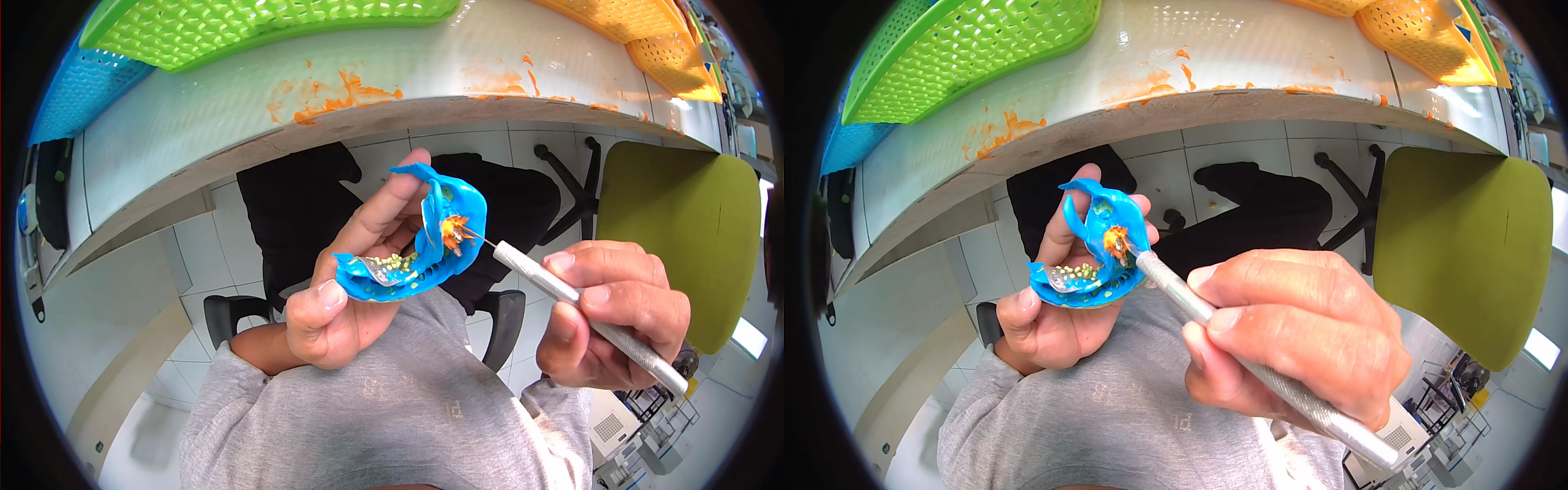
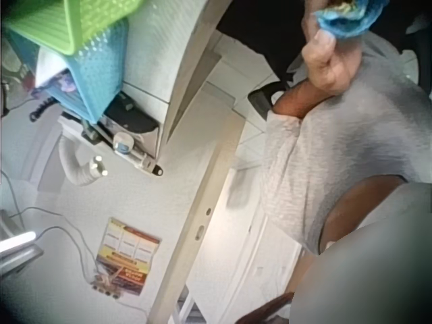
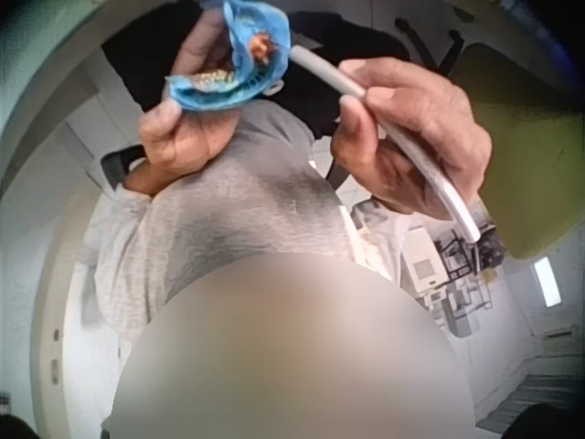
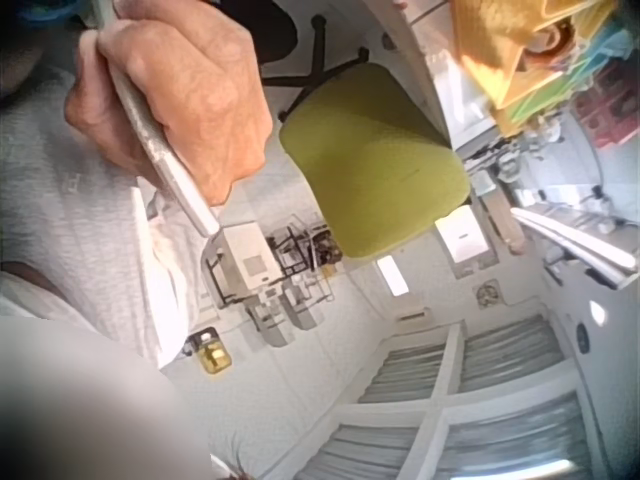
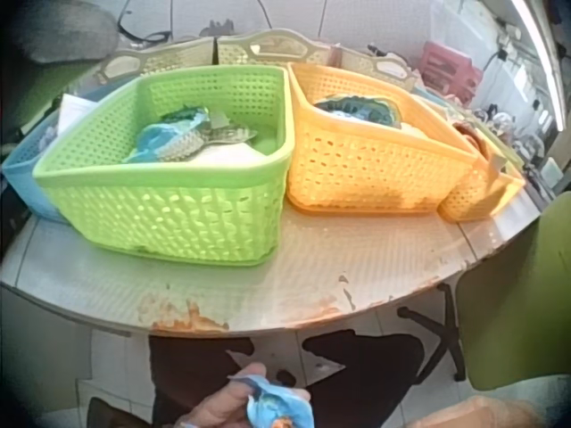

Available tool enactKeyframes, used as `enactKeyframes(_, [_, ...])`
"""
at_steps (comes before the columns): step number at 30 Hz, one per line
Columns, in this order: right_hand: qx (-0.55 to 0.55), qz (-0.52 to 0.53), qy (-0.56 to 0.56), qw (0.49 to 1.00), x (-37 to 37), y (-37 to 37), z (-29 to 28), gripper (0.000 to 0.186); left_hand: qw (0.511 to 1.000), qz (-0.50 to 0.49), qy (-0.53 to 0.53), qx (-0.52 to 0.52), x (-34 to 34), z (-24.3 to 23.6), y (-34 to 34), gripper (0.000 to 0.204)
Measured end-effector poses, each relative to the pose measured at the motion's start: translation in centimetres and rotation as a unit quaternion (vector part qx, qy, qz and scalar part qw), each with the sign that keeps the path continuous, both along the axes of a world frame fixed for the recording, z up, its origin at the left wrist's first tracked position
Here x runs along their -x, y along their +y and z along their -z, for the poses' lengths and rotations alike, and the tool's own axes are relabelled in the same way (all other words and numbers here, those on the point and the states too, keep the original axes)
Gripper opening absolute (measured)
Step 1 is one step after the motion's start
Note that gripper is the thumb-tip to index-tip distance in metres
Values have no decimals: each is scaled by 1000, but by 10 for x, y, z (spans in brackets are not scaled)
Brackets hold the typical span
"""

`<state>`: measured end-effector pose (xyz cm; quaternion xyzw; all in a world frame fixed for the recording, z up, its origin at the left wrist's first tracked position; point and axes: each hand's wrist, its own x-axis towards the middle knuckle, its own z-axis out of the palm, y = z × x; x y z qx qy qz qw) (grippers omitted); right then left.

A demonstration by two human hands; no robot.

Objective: The recorder uses a brush and a probe to apply a colored material and refine details on a blue dental impression tray.

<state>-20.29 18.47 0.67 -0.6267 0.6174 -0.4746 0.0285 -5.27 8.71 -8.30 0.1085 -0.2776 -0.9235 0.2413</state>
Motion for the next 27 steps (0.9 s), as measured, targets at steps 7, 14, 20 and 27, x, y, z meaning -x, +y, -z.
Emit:
enactKeyframes(7, [-10, -6, 13, 1000, 3, -2, 0, 25, 999, -32, 1, 5, 4, -2, 2, 87])
enactKeyframes(14, [4, -3, 2, 1000, 2, 0, 3, 24, 1000, 5, 7, 14, 0, 2, -1, 85])
enactKeyframes(20, [6, 1, 3, 1000, 1, -4, 2, 24, 1000, -1, 4, 6, 1, 2, -1, 87])
enactKeyframes(27, [8, 2, 12, 1000, 2, -1, 2, 23, 1000, 8, -6, 3, 0, 1, -1, 88])
